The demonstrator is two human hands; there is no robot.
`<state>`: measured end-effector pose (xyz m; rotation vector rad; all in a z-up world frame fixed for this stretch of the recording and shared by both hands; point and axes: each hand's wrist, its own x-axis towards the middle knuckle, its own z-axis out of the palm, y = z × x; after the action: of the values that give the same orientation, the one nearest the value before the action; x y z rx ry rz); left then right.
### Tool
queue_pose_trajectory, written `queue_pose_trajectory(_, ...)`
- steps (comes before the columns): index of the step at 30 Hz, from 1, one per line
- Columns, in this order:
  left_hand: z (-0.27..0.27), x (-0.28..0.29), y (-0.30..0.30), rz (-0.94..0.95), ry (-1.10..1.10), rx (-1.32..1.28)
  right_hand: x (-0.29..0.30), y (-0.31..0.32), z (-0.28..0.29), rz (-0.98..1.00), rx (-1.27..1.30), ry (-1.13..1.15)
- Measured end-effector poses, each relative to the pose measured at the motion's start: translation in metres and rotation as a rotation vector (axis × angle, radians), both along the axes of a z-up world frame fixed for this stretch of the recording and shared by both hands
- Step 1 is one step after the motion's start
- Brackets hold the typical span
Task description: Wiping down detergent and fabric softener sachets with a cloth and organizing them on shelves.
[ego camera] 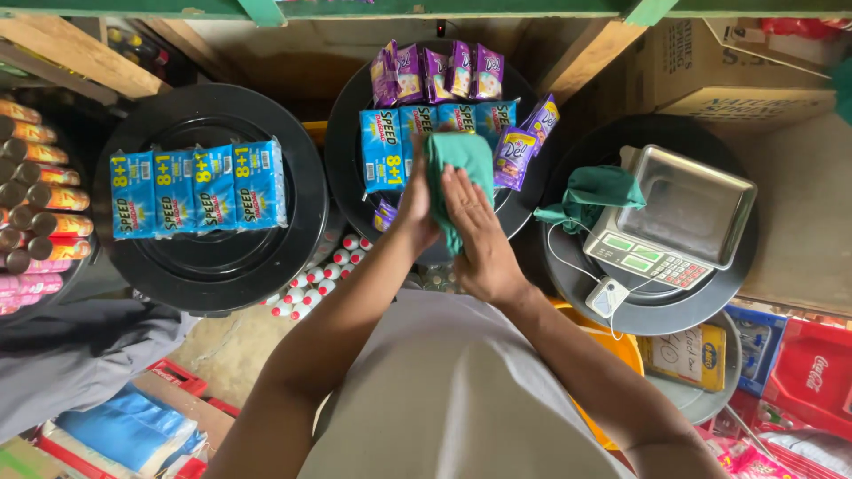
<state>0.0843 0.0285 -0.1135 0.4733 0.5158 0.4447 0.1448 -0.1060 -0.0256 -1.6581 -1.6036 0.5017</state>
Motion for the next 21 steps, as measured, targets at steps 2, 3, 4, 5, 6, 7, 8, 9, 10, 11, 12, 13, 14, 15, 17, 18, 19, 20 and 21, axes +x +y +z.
queue_pose_trajectory(2,-0.001,0.002,-0.015,-0.032,0.044,0.023,0.009,0.007,-0.011,-0.061,0.015,-0.015)
queue_pose_trajectory(3,-0.001,0.005,-0.024,-0.065,0.087,0.045,0.015,0.009,-0.016,-0.122,0.029,-0.031)
queue_pose_trajectory(4,0.002,0.007,-0.027,-0.072,0.079,0.050,0.016,0.006,-0.016,-0.129,0.034,-0.038)
queue_pose_trajectory(5,0.006,0.010,-0.031,-0.091,0.068,0.093,0.016,0.003,-0.017,-0.179,0.066,-0.063)
queue_pose_trajectory(6,0.010,0.010,-0.033,-0.112,0.061,0.136,0.015,0.000,-0.017,-0.230,0.098,-0.084)
queue_pose_trajectory(7,0.010,0.008,-0.033,-0.120,0.057,0.141,0.008,-0.010,-0.013,-0.239,0.102,-0.087)
queue_pose_trajectory(8,0.009,0.008,-0.031,-0.126,0.044,0.135,0.003,-0.019,-0.011,-0.205,0.104,-0.086)
queue_pose_trajectory(9,0.009,0.007,-0.028,-0.131,0.030,0.130,-0.003,-0.027,-0.009,-0.171,0.106,-0.084)
queue_pose_trajectory(10,0.011,0.005,-0.027,-0.139,0.028,0.130,-0.004,-0.033,-0.005,-0.179,0.106,-0.086)
queue_pose_trajectory(11,0.013,0.003,-0.025,-0.153,0.018,0.115,-0.006,-0.038,-0.001,-0.132,0.069,-0.105)
queue_pose_trajectory(12,0.014,-0.002,-0.025,-0.161,0.012,0.096,-0.010,-0.044,0.002,-0.078,0.028,-0.119)
queue_pose_trajectory(13,0.015,-0.004,-0.033,-0.163,0.016,0.092,-0.010,-0.045,0.004,-0.080,0.025,-0.115)
queue_pose_trajectory(14,0.017,-0.004,-0.039,-0.156,-0.030,0.052,-0.007,-0.044,0.007,-0.104,0.004,-0.164)
queue_pose_trajectory(15,0.019,-0.004,-0.044,-0.149,-0.076,0.011,-0.005,-0.043,0.010,-0.127,-0.017,-0.213)
queue_pose_trajectory(17,0.032,0.001,-0.056,-0.132,-0.114,-0.014,0.003,-0.036,0.011,-0.180,0.032,-0.249)
queue_pose_trajectory(18,0.038,0.003,-0.062,-0.113,-0.149,-0.045,0.008,-0.032,0.011,-0.229,0.077,-0.280)
queue_pose_trajectory(19,0.045,0.005,-0.060,-0.114,-0.155,-0.041,0.008,-0.033,0.014,-0.230,0.080,-0.286)
queue_pose_trajectory(20,0.051,0.004,-0.059,-0.104,-0.130,-0.029,0.007,-0.035,0.015,-0.222,0.117,-0.258)
queue_pose_trajectory(21,0.057,0.003,-0.057,-0.095,-0.106,-0.016,0.006,-0.036,0.017,-0.214,0.154,-0.230)
